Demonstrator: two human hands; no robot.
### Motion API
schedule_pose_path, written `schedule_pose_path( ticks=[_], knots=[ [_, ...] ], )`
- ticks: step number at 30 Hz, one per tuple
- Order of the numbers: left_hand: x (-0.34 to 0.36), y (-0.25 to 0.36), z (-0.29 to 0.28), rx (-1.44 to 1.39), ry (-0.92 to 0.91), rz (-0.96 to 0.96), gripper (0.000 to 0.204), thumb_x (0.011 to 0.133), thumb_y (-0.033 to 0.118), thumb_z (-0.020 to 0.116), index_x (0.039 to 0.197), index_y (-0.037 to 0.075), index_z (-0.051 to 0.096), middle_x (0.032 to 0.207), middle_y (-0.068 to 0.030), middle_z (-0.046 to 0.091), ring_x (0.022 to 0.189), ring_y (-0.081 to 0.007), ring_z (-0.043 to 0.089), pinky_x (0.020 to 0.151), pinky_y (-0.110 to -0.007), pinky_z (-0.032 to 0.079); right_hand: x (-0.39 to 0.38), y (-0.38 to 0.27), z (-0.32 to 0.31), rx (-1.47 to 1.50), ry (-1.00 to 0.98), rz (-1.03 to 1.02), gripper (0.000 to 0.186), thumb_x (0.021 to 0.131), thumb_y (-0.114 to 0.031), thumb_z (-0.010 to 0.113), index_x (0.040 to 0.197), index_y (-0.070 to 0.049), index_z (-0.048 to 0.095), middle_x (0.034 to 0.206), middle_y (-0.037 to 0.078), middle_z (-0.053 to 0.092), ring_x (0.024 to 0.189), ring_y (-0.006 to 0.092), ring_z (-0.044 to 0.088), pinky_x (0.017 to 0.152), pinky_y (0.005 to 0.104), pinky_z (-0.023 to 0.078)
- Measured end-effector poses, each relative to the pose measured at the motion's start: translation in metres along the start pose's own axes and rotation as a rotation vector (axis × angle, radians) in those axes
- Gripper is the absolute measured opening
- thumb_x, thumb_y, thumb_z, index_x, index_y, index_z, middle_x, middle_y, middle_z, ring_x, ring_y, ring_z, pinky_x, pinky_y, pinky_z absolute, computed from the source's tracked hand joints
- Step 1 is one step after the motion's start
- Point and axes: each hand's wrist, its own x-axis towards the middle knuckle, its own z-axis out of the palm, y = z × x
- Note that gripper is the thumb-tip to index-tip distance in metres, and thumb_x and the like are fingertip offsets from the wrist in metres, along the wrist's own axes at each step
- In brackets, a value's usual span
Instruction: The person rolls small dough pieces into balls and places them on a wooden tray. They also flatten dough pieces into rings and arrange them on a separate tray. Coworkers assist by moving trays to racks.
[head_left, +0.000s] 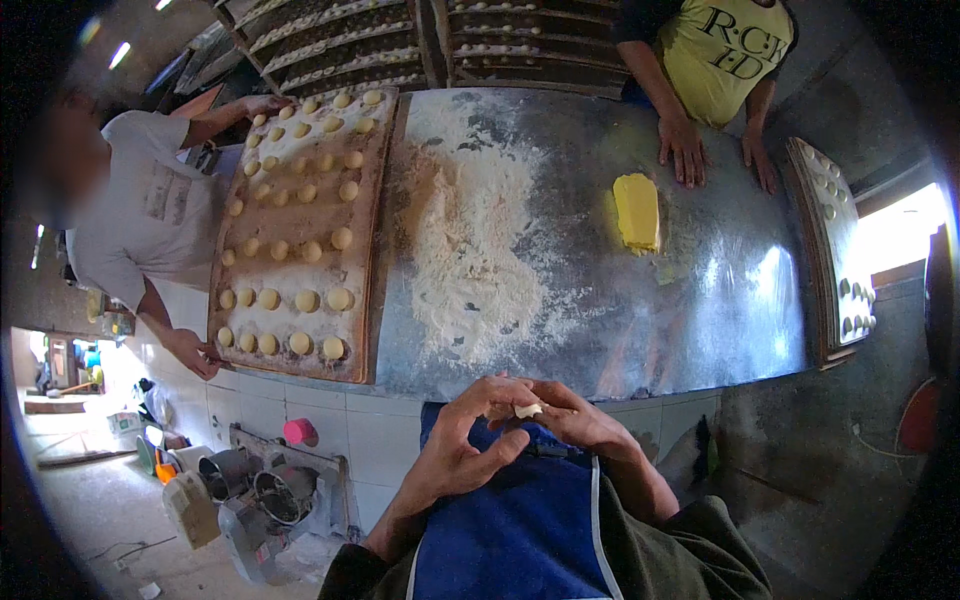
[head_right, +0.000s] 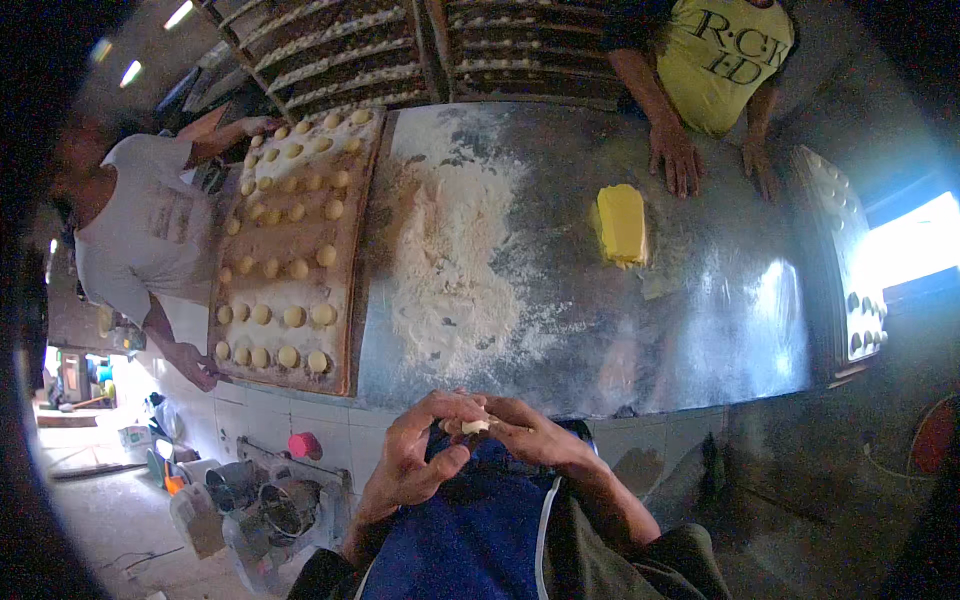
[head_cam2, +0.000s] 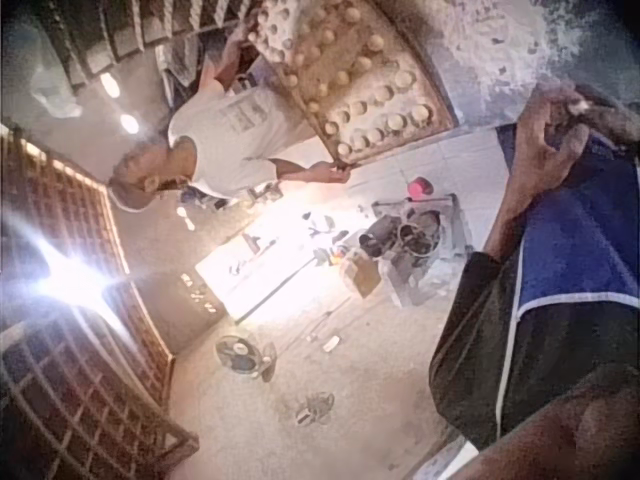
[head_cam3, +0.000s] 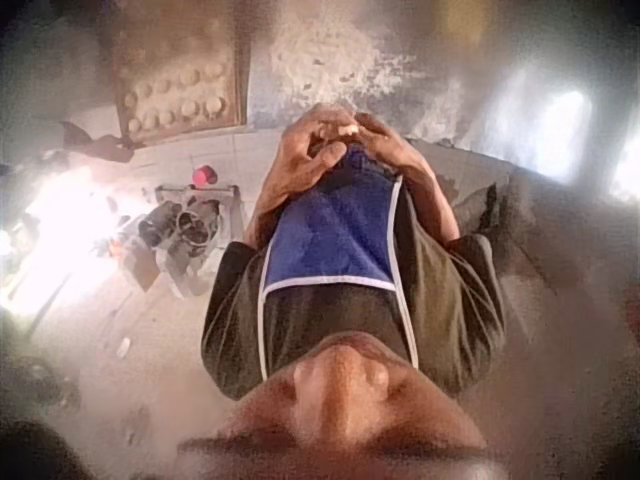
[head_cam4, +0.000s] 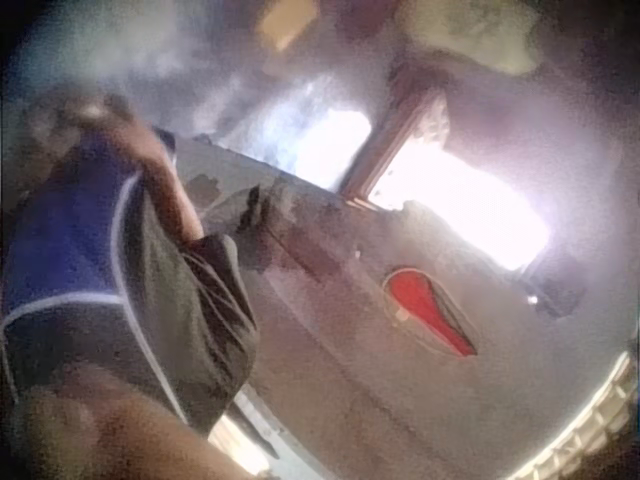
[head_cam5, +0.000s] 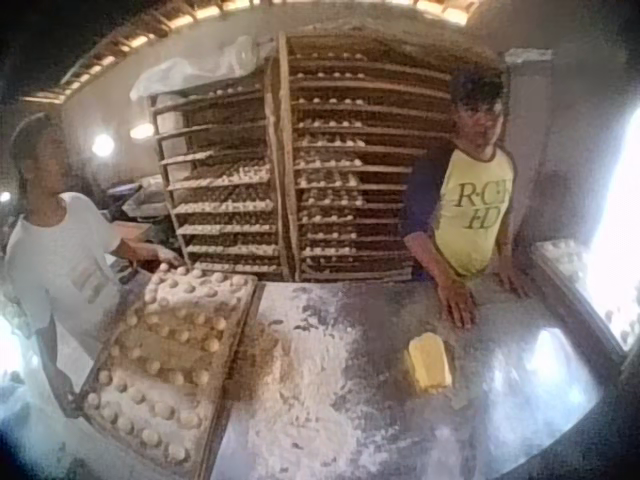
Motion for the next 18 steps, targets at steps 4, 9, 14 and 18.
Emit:
schedule_pose_path(
  ticks=[4,9,14,18],
  knots=[
    [0.002,-0.006,-0.002,0.309,0.032,0.165,0.019,0.088,0.006,0.070,0.107,0.007,0.067,0.115,-0.0099,0.066,0.120,-0.0311,0.060,0.110,-0.045,0.043,0.006,0.006,0.006,0.257,0.021,-0.197,0.049,0.104,-0.022,0.054,0.146,0.002,0.046,0.141,0.011,0.055,0.130,0.0214,0.050,0.110,0.0350,0.038],
    [0.002,-0.013,0.000,0.529,0.117,0.177,0.023,0.080,0.005,0.077,0.100,0.010,0.069,0.110,-0.0082,0.065,0.111,-0.0325,0.061,0.104,-0.045,0.045,0.010,0.023,-0.002,0.400,-0.115,-0.158,0.053,0.104,-0.019,0.057,0.150,0.003,0.042,0.138,0.010,0.057,0.126,0.0175,0.051,0.108,0.0341,0.040],
    [-0.001,-0.011,-0.005,0.707,0.096,0.241,0.032,0.076,0.010,0.082,0.104,0.011,0.066,0.112,-0.0069,0.060,0.115,-0.0307,0.058,0.106,-0.053,0.041,0.007,0.016,-0.010,0.246,-0.182,-0.207,0.044,0.105,-0.021,0.057,0.143,0.001,0.051,0.131,0.007,0.062,0.117,0.0151,0.056,0.101,0.0317,0.044],
    [-0.002,-0.005,-0.007,0.575,0.128,0.183,0.042,0.076,0.011,0.084,0.113,0.011,0.065,0.114,-0.0077,0.060,0.114,-0.0302,0.058,0.102,-0.048,0.046,0.003,0.001,0.002,0.166,-0.089,-0.202,0.043,0.106,-0.022,0.057,0.141,-0.001,0.044,0.129,0.011,0.063,0.114,0.0153,0.059,0.098,0.0324,0.047]
  ],
)
